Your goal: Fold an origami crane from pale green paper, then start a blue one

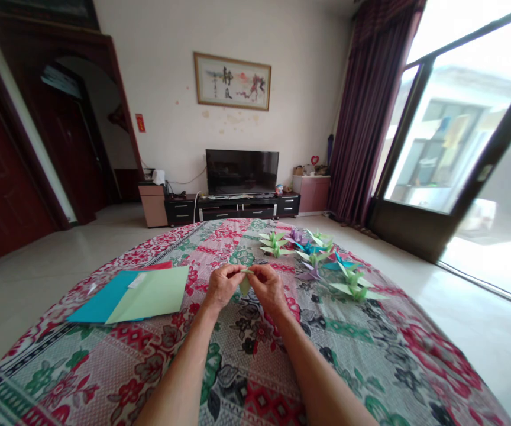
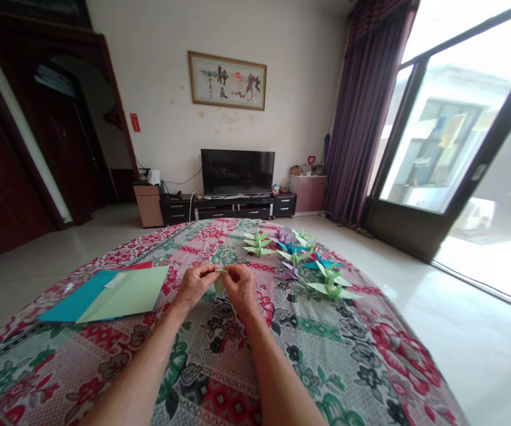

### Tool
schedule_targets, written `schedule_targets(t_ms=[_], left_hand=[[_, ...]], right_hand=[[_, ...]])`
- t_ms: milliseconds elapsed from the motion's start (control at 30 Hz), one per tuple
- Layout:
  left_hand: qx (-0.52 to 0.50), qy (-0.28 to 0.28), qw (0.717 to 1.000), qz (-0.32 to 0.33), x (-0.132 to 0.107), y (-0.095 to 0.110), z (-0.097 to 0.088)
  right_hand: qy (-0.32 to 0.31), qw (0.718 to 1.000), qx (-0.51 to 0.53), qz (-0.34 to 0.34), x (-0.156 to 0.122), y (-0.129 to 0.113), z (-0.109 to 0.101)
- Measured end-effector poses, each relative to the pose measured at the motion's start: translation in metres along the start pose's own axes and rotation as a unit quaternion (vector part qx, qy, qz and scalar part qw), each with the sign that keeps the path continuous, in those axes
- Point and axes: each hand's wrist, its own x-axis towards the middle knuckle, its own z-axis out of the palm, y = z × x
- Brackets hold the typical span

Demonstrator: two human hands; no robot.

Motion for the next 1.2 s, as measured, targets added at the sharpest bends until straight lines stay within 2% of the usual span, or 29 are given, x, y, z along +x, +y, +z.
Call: schedule_targets(t_ms=[267, 467, 633, 900, 1000, 1100, 1200], left_hand=[[-0.014, -0.014, 1.0, -0.009, -0.003, 0.008, -0.002], [0.033, -0.011, 0.999, 0.017, -0.001, 0.003, -0.002], [0.071, 0.019, 0.996, 0.041, -0.001, 0.003, -0.002], [0.076, 0.042, 0.992, 0.092, 0.0, 0.004, -0.002], [0.061, 0.024, 0.996, 0.063, 0.0, 0.006, -0.001], [0.027, -0.006, 1.0, 0.01, -0.002, 0.009, -0.001], [0.007, -0.012, 1.0, -0.009, -0.003, 0.011, -0.001]], right_hand=[[-0.03, 0.994, 0.091, 0.061, 0.003, 0.003, 0.0], [-0.035, 0.988, 0.125, 0.082, 0.003, -0.004, 0.001], [-0.037, 0.992, 0.102, 0.071, 0.004, -0.001, 0.001], [-0.026, 0.999, 0.029, 0.008, 0.004, 0.002, -0.003], [-0.032, 0.999, 0.036, 0.013, 0.004, 0.001, -0.006], [-0.056, 0.995, 0.066, 0.049, 0.005, -0.001, -0.006], [-0.081, 0.988, 0.101, 0.079, 0.004, -0.006, -0.006]])
